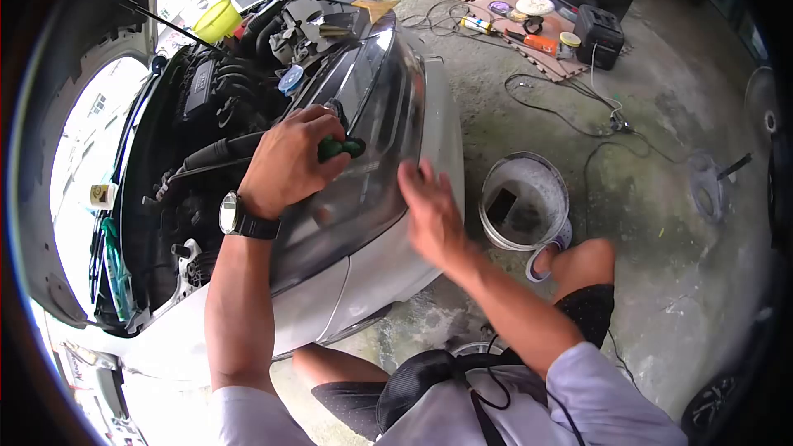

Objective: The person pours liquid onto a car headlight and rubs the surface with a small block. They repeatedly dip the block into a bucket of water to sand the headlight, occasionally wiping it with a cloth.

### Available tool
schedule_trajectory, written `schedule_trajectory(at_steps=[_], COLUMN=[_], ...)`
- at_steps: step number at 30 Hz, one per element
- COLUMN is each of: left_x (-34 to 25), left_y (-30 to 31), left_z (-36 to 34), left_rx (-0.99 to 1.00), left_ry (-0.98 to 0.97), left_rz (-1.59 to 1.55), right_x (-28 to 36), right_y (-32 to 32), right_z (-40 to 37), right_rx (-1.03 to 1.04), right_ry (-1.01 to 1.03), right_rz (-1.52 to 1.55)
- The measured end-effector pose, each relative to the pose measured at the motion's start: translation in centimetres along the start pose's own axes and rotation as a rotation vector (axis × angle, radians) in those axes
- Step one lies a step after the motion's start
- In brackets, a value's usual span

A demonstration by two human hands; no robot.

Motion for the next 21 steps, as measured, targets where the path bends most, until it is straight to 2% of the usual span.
schedule_trajectory(at_steps=[2, 7, 9, 10, 11, 13, 16, 19, 21], left_x=[0.4, 0.2, -0.1, -0.1, 0.1, 0.4, 0.2, 0.2, 0.1], left_y=[-0.6, -1.1, -1.1, -1.2, -1.2, -1.4, -1.5, -1.0, -1.1], left_z=[0.2, 0.4, 0.6, 0.6, 0.7, 0.8, 0.6, 1.1, 0.9], left_rx=[0.021, 0.001, -0.005, -0.009, -0.015, -0.010, 0.014, 0.022, 0.017], left_ry=[0.044, -0.026, -0.042, -0.044, -0.040, -0.026, -0.006, 0.026, -0.001], left_rz=[0.015, 0.045, 0.043, 0.057, 0.074, 0.063, 0.066, 0.031, 0.050], right_x=[1.3, -3.5, -2.5, -0.5, 1.3, 3.0, -0.8, -3.7, -1.0], right_y=[0.0, -0.5, -0.9, -0.3, 0.0, 0.9, 0.0, -1.3, -0.8], right_z=[-2.0, 4.2, 3.5, 0.9, -1.2, -2.4, 2.6, 7.4, 3.9], right_rx=[0.065, 0.028, 0.068, -0.063, -0.078, 0.009, -0.076, 0.007, -0.057], right_ry=[0.026, -0.124, -0.124, -0.007, -0.014, 0.002, 0.001, -0.091, -0.038], right_rz=[-0.065, -0.005, 0.057, 0.065, 0.100, 0.071, 0.082, 0.067, 0.135])
Point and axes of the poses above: each hand's wrist, its own z-axis towards the middle knuckle, its own y-axis out of the back of the hand, x = y × z, the point moved 8 cm from there along z, towards the middle knuckle, and after that the axes turned 11 degrees about -z, right-handed, at the moved point
